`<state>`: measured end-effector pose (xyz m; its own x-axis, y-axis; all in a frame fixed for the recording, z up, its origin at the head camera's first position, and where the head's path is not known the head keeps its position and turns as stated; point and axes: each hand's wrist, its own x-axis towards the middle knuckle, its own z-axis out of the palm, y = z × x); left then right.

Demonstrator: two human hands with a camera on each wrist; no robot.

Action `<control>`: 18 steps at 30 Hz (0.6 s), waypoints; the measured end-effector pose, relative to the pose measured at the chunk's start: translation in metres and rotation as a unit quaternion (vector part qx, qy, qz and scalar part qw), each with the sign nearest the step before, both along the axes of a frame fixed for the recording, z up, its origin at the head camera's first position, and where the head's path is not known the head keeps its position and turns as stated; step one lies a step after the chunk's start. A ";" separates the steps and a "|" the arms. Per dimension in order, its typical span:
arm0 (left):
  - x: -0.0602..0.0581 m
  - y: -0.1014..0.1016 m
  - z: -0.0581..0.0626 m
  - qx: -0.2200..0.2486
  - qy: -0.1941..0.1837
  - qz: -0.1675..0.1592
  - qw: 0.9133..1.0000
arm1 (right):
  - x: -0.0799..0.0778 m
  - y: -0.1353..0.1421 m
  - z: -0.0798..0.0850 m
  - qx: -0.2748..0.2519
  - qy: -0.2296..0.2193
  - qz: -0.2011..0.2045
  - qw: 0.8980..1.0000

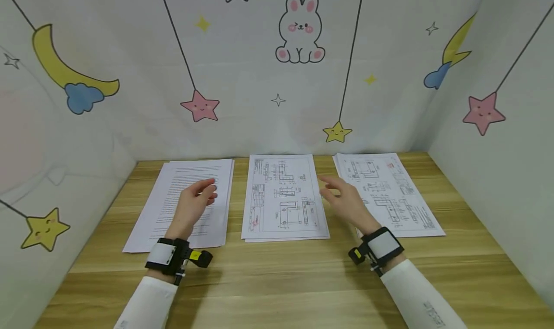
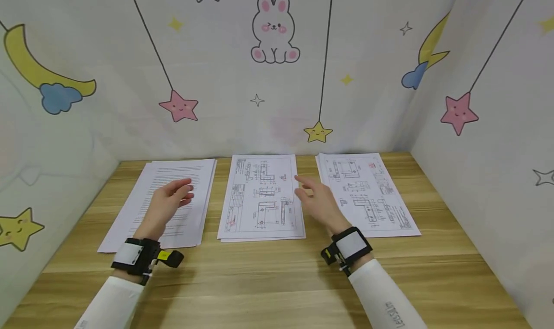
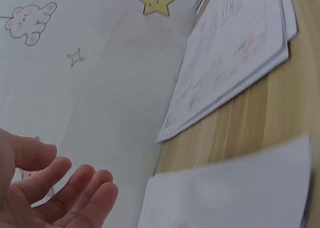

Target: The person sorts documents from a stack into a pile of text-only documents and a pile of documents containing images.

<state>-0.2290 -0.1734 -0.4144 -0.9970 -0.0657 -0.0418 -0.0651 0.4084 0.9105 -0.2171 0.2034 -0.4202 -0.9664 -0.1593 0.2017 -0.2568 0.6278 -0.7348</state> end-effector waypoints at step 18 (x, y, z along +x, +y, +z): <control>-0.006 0.176 -0.020 0.127 -0.060 -0.144 0.980 | 0.003 0.127 -0.011 0.107 0.010 -0.153 0.982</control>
<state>-0.2349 0.0027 -0.4342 -0.9596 0.2448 -0.1389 -0.0937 0.1875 0.9778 -0.2138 0.3303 -0.4308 -0.9718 0.0983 0.2144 -0.0441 0.8172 -0.5746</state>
